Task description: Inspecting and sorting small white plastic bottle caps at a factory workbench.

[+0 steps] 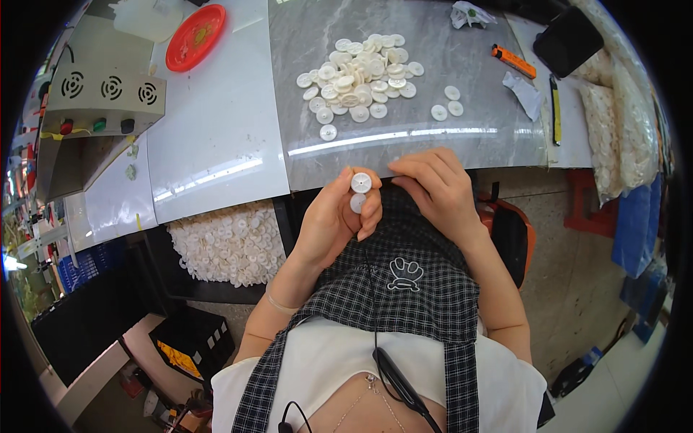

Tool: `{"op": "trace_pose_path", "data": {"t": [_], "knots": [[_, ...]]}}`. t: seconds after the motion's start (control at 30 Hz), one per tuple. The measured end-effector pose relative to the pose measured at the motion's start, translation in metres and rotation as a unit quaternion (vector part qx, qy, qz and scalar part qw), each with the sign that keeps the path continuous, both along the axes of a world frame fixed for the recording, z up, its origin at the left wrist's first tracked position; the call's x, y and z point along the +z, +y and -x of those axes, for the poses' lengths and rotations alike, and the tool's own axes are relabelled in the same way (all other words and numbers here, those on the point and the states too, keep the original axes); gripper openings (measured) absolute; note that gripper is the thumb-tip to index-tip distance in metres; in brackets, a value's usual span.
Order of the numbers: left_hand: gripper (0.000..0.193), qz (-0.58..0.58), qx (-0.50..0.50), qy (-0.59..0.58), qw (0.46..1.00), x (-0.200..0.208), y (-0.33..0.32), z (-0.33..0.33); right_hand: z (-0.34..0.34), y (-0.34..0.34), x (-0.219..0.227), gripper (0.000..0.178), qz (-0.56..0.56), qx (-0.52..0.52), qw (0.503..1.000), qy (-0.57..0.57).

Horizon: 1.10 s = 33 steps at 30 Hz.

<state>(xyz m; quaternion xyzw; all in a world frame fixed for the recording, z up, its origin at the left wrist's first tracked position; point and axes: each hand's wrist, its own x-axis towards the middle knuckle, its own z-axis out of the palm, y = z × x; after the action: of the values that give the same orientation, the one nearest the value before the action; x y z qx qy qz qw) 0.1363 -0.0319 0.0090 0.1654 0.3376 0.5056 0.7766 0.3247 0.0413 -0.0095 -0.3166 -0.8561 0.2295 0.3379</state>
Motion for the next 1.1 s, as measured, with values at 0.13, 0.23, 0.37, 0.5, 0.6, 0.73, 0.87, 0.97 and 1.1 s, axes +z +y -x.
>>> {"op": "trace_pose_path", "data": {"t": [0.13, 0.23, 0.37, 0.5, 0.6, 0.73, 0.87, 0.97, 1.1], "knots": [[0.044, -0.011, 0.004, 0.021, 1.000, -0.001, -0.001, 0.001, 0.000, -0.002, -0.001, 0.020, 0.024, -0.042, 0.996, 0.068], [0.044, -0.016, 0.007, 0.034, 0.999, 0.000, -0.001, -0.001, -0.001, -0.004, 0.008, 0.018, 0.256, -0.069, 0.950, 0.163], [0.044, -0.015, 0.021, 0.160, 0.987, 0.012, 0.002, -0.018, 0.003, -0.001, 0.016, 0.023, 0.387, -0.033, 0.868, 0.308], [0.042, -0.018, -0.071, 0.044, 0.996, 0.007, 0.005, -0.013, 0.010, -0.004, 0.034, 0.018, 0.334, 0.004, 0.921, 0.200], [0.044, -0.038, -0.050, -0.013, 0.998, 0.001, 0.004, -0.013, 0.012, 0.001, 0.030, 0.013, 0.321, -0.036, 0.921, 0.217], [0.045, -0.009, -0.038, -0.056, 0.998, 0.000, 0.005, -0.011, -0.008, 0.026, 0.019, 0.018, -0.023, -0.134, 0.991, 0.015], [0.046, 0.008, -0.022, -0.064, 0.998, 0.001, 0.006, -0.010, -0.015, 0.025, 0.008, 0.024, -0.034, -0.142, 0.988, -0.040], [0.047, 0.013, -0.019, -0.063, 0.998, 0.001, 0.005, -0.009, -0.015, 0.020, 0.009, 0.029, -0.019, -0.075, 0.996, -0.039], [0.046, 0.015, -0.012, -0.066, 0.998, 0.001, 0.005, -0.009, -0.015, 0.012, 0.014, 0.033, 0.004, -0.016, 0.999, -0.041]]}}
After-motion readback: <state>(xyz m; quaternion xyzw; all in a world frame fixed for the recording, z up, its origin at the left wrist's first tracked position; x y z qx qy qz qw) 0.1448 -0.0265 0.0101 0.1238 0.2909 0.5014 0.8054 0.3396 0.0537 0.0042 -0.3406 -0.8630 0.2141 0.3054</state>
